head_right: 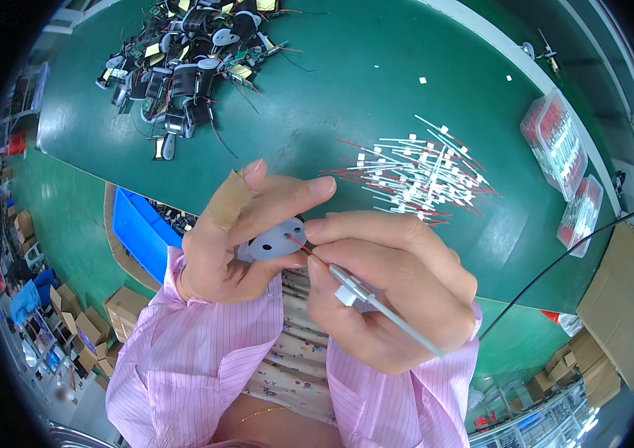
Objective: The person assembles electronic components by picking up a black housing and inserting a small motor with wires into it. They then thread the wires through holes in a grey cap, press the cap onto the housing, and place the completed assembly onto the green workbench.
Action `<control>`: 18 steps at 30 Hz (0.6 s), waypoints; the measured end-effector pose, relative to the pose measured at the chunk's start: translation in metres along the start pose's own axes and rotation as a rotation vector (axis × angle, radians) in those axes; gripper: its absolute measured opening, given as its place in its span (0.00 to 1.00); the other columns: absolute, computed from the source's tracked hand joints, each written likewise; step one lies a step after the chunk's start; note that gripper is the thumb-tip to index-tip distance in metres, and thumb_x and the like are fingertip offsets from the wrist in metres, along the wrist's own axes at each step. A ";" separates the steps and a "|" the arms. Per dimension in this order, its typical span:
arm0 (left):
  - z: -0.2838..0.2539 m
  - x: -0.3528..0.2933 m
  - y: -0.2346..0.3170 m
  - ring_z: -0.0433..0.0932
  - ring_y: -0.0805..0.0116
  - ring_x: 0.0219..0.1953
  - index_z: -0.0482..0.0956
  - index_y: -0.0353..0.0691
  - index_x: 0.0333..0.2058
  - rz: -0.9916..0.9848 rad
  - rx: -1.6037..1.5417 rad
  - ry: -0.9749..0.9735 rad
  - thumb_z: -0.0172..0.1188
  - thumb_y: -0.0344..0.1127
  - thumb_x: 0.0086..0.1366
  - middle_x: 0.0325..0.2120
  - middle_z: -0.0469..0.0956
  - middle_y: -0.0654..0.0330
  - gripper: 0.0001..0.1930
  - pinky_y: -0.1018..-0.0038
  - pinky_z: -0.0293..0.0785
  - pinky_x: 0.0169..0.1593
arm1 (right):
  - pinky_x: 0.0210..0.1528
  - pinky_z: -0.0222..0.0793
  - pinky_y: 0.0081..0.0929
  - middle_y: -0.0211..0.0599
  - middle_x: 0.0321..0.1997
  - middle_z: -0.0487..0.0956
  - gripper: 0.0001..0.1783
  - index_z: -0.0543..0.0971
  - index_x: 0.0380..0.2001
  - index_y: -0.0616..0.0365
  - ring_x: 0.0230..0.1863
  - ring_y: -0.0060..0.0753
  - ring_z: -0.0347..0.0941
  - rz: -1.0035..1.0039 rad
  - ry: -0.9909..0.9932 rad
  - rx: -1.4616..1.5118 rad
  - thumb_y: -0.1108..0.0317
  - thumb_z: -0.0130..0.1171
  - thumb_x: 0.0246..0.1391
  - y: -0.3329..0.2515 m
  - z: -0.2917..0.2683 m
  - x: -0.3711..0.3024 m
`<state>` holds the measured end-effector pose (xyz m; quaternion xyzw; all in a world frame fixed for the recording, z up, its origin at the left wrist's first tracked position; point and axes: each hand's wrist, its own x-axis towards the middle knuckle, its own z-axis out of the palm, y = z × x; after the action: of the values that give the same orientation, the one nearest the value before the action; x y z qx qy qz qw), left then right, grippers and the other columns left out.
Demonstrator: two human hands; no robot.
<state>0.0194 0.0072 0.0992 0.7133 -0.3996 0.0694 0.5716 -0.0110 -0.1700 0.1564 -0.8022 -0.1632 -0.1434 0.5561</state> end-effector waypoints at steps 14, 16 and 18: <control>0.000 -0.002 -0.003 0.79 0.50 0.39 0.43 0.26 0.62 0.014 -0.014 -0.009 0.61 0.33 0.60 0.46 0.74 0.35 0.41 0.64 0.76 0.43 | 0.35 0.75 0.23 0.51 0.35 0.80 0.10 0.78 0.28 0.71 0.32 0.35 0.79 0.042 -0.147 -0.086 0.84 0.62 0.37 -0.012 -0.006 0.007; 0.000 -0.001 -0.002 0.79 0.50 0.38 0.43 0.26 0.62 0.016 -0.004 -0.012 0.61 0.32 0.59 0.46 0.74 0.35 0.41 0.63 0.76 0.42 | 0.35 0.75 0.23 0.51 0.34 0.80 0.11 0.78 0.28 0.71 0.32 0.35 0.79 0.016 -0.172 -0.099 0.85 0.63 0.36 -0.011 -0.007 0.008; 0.001 -0.003 -0.002 0.79 0.50 0.38 0.43 0.26 0.62 0.020 -0.008 -0.004 0.61 0.32 0.59 0.46 0.74 0.35 0.41 0.63 0.76 0.42 | 0.34 0.75 0.23 0.51 0.34 0.80 0.11 0.78 0.28 0.71 0.32 0.35 0.79 0.006 -0.161 -0.095 0.85 0.63 0.35 -0.011 -0.006 0.008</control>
<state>0.0187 0.0077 0.0956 0.7069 -0.4083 0.0719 0.5730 -0.0084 -0.1717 0.1711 -0.8372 -0.1981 -0.0844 0.5028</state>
